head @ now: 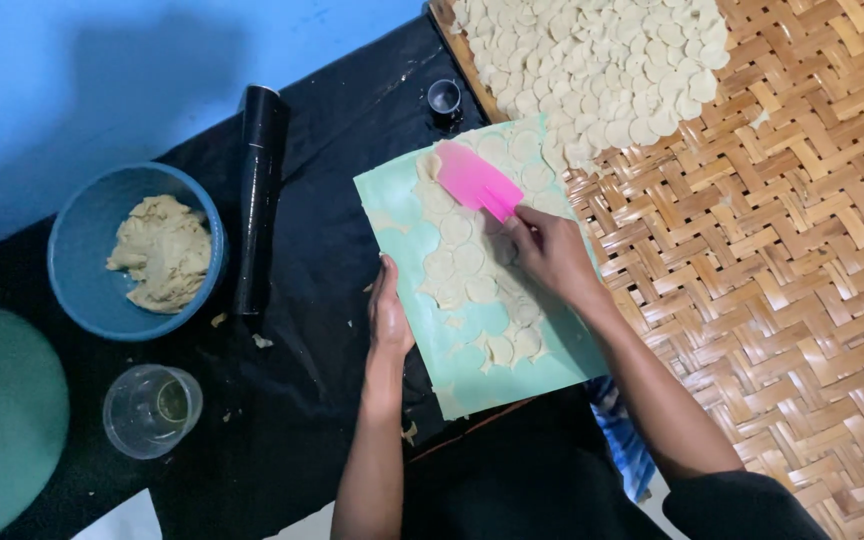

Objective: Scraping small circular dough pieces from a sheet and placing them onto a woven drying mat.

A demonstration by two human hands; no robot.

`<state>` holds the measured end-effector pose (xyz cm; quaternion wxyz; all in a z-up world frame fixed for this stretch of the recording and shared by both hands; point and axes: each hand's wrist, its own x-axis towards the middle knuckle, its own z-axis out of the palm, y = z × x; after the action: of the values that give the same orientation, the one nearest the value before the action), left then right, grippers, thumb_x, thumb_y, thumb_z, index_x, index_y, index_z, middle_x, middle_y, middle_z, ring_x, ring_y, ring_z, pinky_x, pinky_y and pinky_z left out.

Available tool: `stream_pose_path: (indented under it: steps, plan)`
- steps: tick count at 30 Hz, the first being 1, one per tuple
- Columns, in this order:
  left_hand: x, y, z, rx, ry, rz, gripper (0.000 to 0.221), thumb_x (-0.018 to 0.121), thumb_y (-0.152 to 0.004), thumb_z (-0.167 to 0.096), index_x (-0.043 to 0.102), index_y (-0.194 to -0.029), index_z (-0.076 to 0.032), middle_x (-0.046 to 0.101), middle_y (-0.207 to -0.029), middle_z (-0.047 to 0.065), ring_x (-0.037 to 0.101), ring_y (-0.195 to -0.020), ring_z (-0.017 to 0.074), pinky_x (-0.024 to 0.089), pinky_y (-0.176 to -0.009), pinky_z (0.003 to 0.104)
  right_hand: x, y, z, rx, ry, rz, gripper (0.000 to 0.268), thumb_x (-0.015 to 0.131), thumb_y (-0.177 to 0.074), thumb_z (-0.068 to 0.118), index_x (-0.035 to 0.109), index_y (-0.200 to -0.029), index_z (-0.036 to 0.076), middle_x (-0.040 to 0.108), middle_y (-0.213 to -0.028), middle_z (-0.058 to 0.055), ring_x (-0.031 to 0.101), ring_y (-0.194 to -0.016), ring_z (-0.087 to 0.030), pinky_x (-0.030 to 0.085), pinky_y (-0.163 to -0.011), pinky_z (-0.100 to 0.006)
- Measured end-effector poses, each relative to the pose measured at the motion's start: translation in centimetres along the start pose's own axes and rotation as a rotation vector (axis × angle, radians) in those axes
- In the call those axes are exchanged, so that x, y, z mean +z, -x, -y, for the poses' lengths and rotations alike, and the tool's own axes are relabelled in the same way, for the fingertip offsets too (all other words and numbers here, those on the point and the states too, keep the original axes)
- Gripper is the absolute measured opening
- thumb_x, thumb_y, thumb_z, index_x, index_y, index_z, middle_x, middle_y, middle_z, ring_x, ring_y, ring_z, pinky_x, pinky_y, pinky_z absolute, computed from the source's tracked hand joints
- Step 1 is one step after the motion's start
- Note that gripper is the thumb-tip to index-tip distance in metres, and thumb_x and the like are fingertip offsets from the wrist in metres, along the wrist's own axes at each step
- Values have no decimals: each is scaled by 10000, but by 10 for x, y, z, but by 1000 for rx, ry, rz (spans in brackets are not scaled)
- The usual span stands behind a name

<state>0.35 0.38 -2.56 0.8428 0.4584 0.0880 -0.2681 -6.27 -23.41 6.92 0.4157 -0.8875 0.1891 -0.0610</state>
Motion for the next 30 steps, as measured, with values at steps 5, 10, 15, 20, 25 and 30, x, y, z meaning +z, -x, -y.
stream_pose_path:
  steps: [5, 10, 15, 20, 25, 30]
  plan:
    - [2, 4, -2, 5, 7, 31, 723, 451, -1043, -491, 360, -1569, -2, 443, -1576, 113, 440, -1420, 236, 340, -1173, 384, 2, 2, -23, 16, -284, 93, 287, 604, -1034, 259, 726, -1138, 21, 626, -720, -150, 532, -609, -146, 443, -570, -348]
    - [8, 7, -8, -28, 11, 26, 718, 439, -1043, -497, 357, -1566, -11, 451, -1568, 107, 441, -1417, 243, 341, -1169, 389, -3, 8, -21, 34, -323, 50, 313, 619, -1040, 279, 740, -1162, 16, 619, -715, -139, 499, -627, -108, 423, -557, -324]
    - [10, 6, -9, 41, 1, 66, 688, 443, -1056, -467, 364, -1558, -3, 455, -1571, 99, 442, -1424, 229, 329, -1181, 375, 3, 4, 15, -97, -34, -172, 433, 846, -846, 321, 630, -972, -31, 601, -629, -124, 583, -542, -233, 452, -520, -385]
    - [8, 5, -5, 42, 10, 57, 667, 442, -1061, -462, 397, -1543, -3, 474, -1542, 112, 459, -1397, 237, 348, -1169, 387, 36, -22, 45, -327, -66, -210, 227, 789, -878, 181, 665, -956, 7, 599, -818, -158, 630, -661, -336, 494, -616, -427]
    - [-1, 0, 1, 33, 35, 33, 665, 460, -1059, -461, 411, -1534, 2, 483, -1536, 120, 475, -1391, 236, 365, -1165, 388, 62, -45, 70, -471, -69, -239, 216, 753, -895, 156, 676, -1047, 23, 634, -1011, -147, 684, -752, -384, 542, -662, -467]
    - [7, 5, -7, 4, 70, 97, 682, 460, -1050, -473, 388, -1541, -4, 477, -1526, 125, 477, -1383, 245, 375, -1155, 404, 73, -55, 72, -408, 103, -273, 198, 742, -907, 171, 671, -1030, 32, 637, -1060, -160, 663, -718, -420, 517, -631, -520]
